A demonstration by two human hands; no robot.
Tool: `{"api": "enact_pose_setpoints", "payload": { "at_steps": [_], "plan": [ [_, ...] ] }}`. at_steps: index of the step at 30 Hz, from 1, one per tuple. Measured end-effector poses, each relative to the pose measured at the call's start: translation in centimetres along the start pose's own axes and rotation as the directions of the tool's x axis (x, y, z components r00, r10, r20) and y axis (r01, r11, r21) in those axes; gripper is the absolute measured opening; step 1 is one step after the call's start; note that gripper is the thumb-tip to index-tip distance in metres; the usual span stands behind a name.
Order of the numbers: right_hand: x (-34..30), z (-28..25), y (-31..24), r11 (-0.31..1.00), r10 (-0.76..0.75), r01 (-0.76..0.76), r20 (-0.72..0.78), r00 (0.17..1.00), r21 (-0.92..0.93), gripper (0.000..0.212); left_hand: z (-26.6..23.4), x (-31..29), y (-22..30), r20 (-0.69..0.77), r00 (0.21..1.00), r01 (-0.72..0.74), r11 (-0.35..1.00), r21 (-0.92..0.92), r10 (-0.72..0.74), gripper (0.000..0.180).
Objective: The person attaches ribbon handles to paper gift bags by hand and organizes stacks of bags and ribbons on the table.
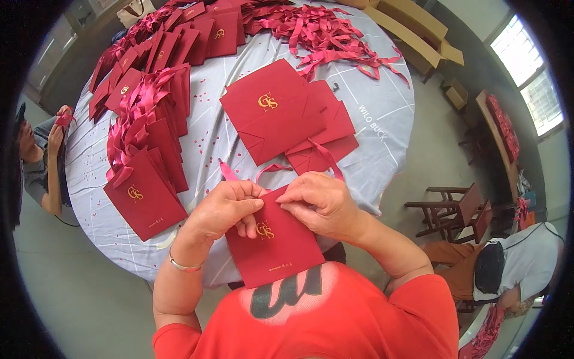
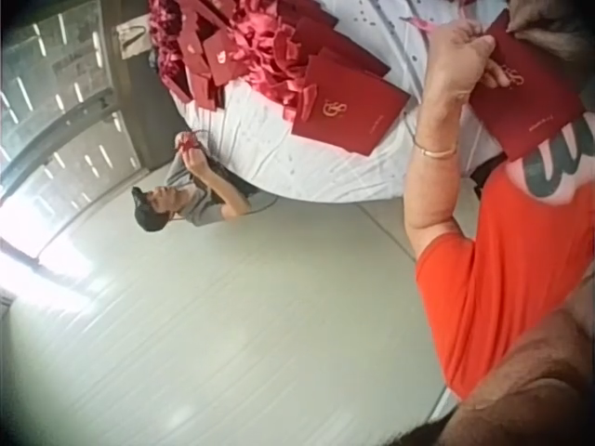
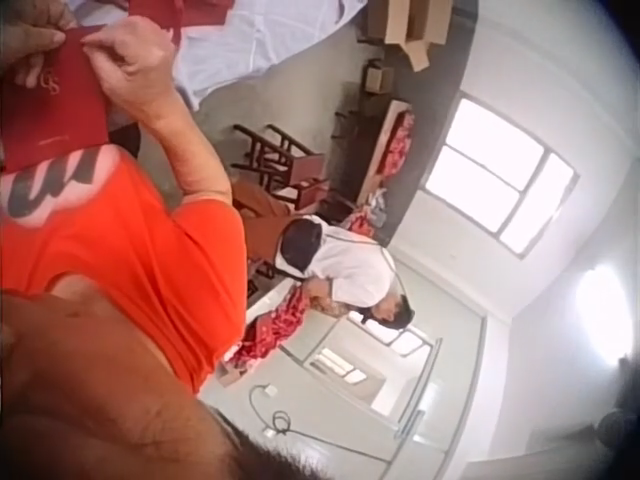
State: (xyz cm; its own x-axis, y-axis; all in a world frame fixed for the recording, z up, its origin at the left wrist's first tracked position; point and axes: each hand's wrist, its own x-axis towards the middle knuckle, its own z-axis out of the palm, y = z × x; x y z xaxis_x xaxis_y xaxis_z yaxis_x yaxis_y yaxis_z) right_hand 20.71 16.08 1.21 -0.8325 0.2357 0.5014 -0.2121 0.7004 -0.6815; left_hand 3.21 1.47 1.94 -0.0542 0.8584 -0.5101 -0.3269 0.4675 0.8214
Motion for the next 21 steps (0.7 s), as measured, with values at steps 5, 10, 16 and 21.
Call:
{"api": "enact_pose_setpoints", "payload": {
  "at_steps": [5,10,16,21],
  "plan": [
    [0.4,0.5,-0.3,0.987,-0.118,0.118,0.011,0.993,-0.108,0.022,0.2,-0.2,0.3,-0.005,1.0,0.004,1.0,0.019,-0.004,0.02],
    [0.5,0.5,-0.9,0.938,-0.203,0.204,0.034,0.979,-0.279,0.022,0.4,-0.3,0.2,-0.004,1.0,-0.009,1.0,0.028,0.009,0.02],
    [0.3,0.8,-2.1,0.883,-0.109,0.145,0.105,0.988,-0.446,0.02,0.8,-0.1,-0.3,-0.044,0.998,-0.051,0.996,0.079,0.054,0.02],
    [0.9,1.7,-4.0,0.789,0.046,0.082,0.192,0.98,-0.609,0.013,1.4,0.0,-0.3,-0.093,0.993,-0.065,0.995,0.071,0.071,0.016]
  ]
}}
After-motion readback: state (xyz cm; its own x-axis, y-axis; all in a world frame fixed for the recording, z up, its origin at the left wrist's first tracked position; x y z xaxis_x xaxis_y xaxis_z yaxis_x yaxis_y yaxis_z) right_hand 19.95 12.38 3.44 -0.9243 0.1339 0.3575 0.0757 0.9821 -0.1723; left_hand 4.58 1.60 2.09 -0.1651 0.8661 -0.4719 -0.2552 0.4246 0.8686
